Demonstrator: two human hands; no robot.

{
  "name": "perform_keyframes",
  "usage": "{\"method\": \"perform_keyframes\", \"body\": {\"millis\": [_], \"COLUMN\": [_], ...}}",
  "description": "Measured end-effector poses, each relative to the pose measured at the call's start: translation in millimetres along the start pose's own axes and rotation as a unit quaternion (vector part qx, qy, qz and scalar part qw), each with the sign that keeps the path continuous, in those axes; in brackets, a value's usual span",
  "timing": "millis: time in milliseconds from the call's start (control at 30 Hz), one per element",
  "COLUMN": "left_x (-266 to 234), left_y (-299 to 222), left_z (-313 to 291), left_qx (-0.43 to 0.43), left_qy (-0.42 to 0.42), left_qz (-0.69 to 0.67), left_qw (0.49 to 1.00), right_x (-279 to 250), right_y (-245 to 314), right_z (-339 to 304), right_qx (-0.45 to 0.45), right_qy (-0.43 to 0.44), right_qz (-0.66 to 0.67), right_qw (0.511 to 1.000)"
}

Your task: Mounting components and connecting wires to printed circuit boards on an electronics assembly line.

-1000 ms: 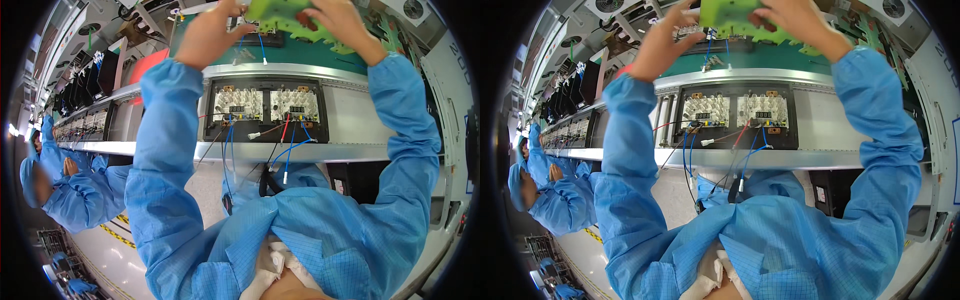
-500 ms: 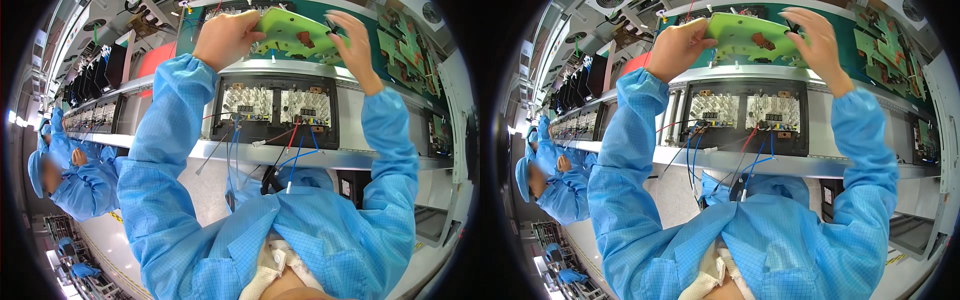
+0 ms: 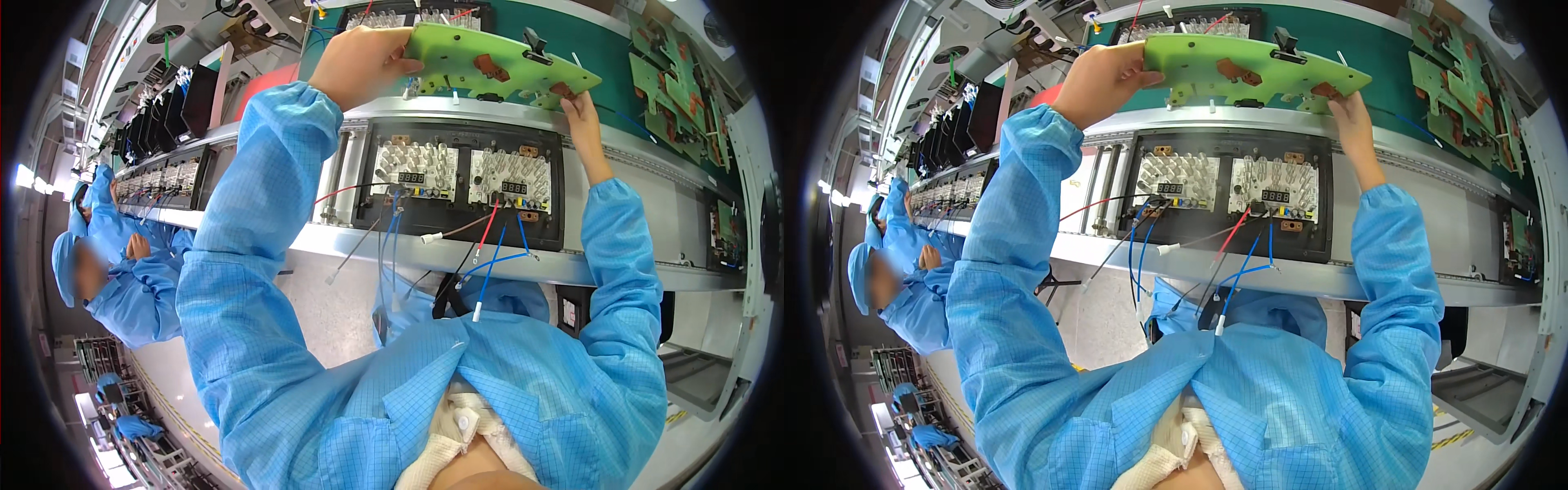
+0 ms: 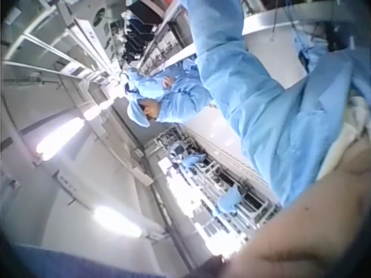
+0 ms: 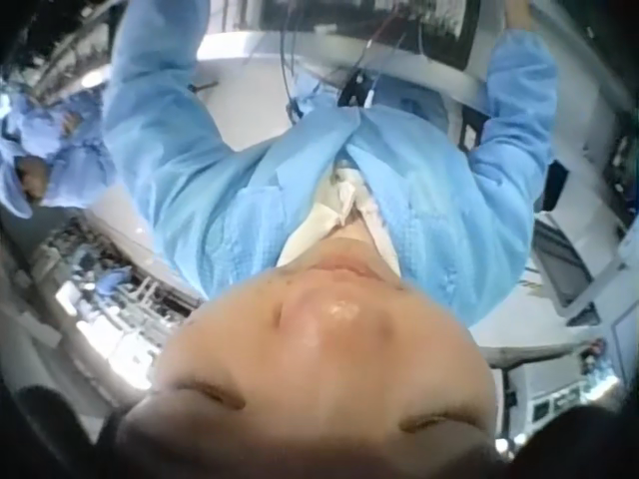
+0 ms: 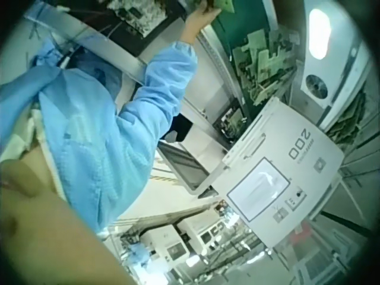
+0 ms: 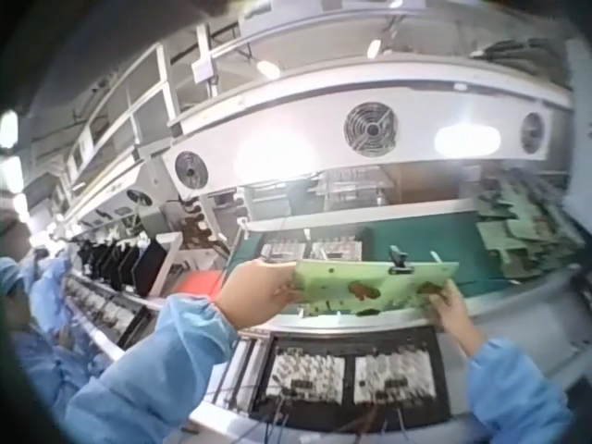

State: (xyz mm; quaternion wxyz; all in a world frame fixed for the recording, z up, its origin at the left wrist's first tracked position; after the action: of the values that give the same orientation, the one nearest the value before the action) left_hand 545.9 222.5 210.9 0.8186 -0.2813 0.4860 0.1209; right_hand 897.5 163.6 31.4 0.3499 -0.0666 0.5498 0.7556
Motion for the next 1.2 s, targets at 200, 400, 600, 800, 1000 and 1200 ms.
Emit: {"method": "perform_keyframes", "body": {"millis": [200,400,600,800,1000,1200], "left_x": [-33,-28,39,88,106,111], "left_y": [19,28,74,90,117,112], "left_z": [-44,-94,-125,-119,-118,-113], "left_qx": [0.040,0.042,-0.144,-0.273,-0.289,-0.296], "left_qy": [-0.017,0.005,0.082,0.123,0.144,0.139], "left_qz": [-0.112,-0.192,-0.492,-0.496,-0.486,-0.468], "left_qw": [0.993,0.981,0.855,0.815,0.812,0.821], "right_x": [-45,-94,-54,-9,9,4], "right_y": [44,81,114,78,62,37], "right_z": [-18,-87,-100,-84,-89,-94], "right_qx": [-0.096,-0.214,-0.136,0.036,0.162,0.166], "right_qy": [-0.029,-0.082,0.075,0.153,0.131,0.205], "right_qz": [-0.002,-0.206,-0.086,0.063,0.181,0.152], "right_qw": [0.995,0.951,0.984,0.986,0.961,0.952]}}
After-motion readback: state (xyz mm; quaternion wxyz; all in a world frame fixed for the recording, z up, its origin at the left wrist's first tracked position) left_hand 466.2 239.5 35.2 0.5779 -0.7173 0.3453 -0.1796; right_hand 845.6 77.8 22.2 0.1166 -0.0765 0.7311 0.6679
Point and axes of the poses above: each hand's wrist, its own z-axis towards the middle knuckle, its own x-axis out of the palm, y = z × x, the point moved 4 cm from there along z, towards the middle knuckle, and after that the axes turned 13 degrees about -z, right-handed, at the moved point
